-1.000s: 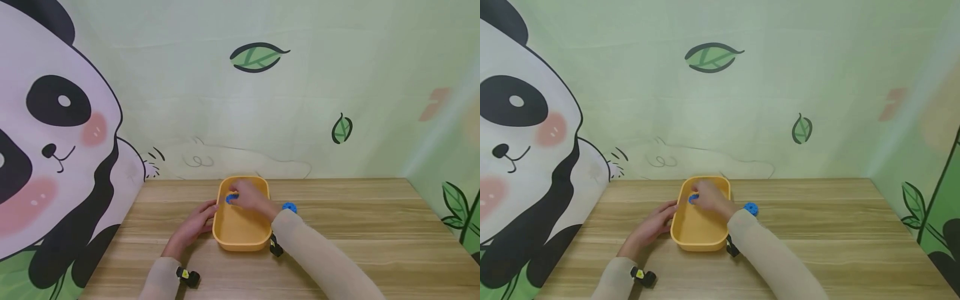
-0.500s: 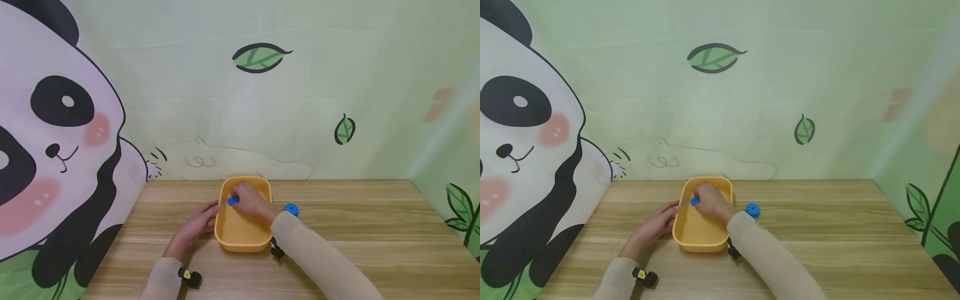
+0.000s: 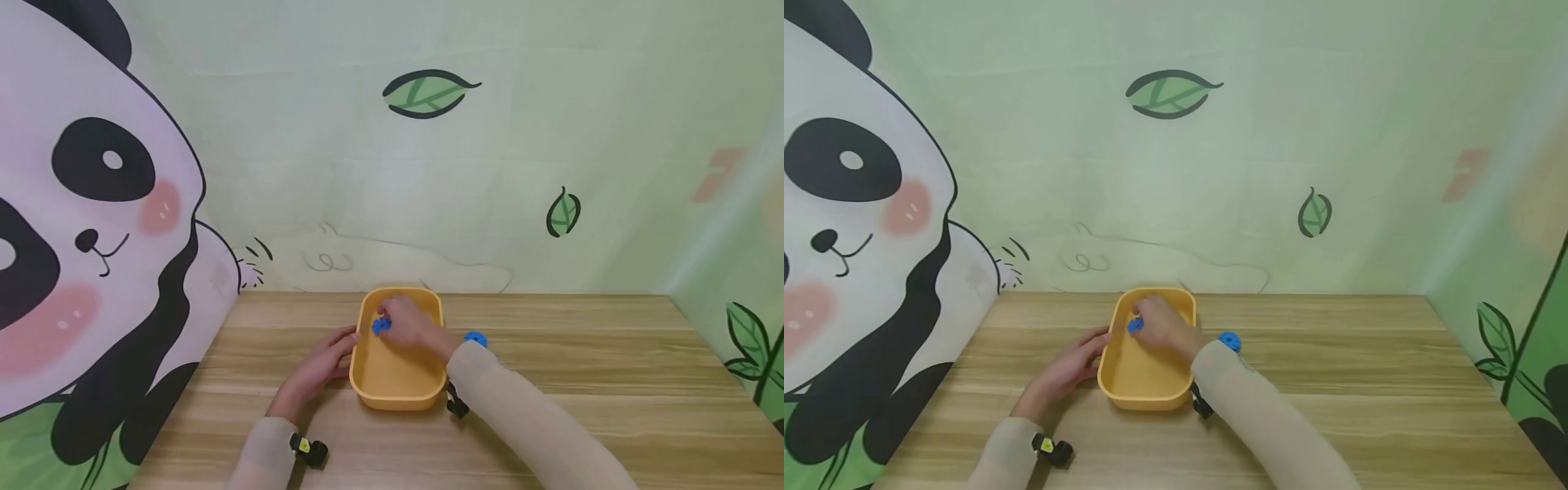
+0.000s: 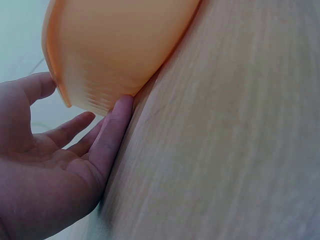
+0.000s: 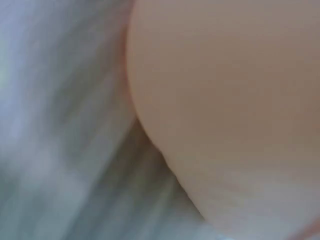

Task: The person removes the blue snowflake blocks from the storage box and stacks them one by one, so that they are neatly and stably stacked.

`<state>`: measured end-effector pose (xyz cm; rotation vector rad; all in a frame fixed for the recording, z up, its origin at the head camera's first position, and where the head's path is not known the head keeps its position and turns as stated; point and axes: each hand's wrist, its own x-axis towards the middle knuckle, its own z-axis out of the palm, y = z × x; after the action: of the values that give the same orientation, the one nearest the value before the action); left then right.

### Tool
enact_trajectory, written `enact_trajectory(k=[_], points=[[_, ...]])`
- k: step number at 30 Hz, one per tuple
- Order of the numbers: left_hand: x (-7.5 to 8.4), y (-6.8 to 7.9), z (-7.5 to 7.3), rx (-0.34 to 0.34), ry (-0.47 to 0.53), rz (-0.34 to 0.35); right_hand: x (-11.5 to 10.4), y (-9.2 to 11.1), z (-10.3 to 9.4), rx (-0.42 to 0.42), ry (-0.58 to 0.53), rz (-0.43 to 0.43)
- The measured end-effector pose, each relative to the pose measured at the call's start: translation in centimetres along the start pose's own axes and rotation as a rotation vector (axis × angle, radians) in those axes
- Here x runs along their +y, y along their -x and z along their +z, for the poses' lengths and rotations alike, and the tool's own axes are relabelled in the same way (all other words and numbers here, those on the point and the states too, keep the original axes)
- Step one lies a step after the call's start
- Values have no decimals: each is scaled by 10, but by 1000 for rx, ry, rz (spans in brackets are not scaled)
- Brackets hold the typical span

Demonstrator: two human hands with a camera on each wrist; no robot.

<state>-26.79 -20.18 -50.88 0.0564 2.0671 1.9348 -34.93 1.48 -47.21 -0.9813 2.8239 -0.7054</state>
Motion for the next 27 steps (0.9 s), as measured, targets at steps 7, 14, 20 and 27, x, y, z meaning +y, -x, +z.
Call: enact_trajectory(k=[7,14,20,27], points=[[5,1,0,11,-23,-16,5,13,-33,33,51,-86],[4,0,1,9,-15,-15,20,45,-68,84,125,-96],[2,-1,0,17,9,-9,40,76,-90,115,120,-34],[0,-1,2,10,11,1,66,106,-96,79,96,28]])
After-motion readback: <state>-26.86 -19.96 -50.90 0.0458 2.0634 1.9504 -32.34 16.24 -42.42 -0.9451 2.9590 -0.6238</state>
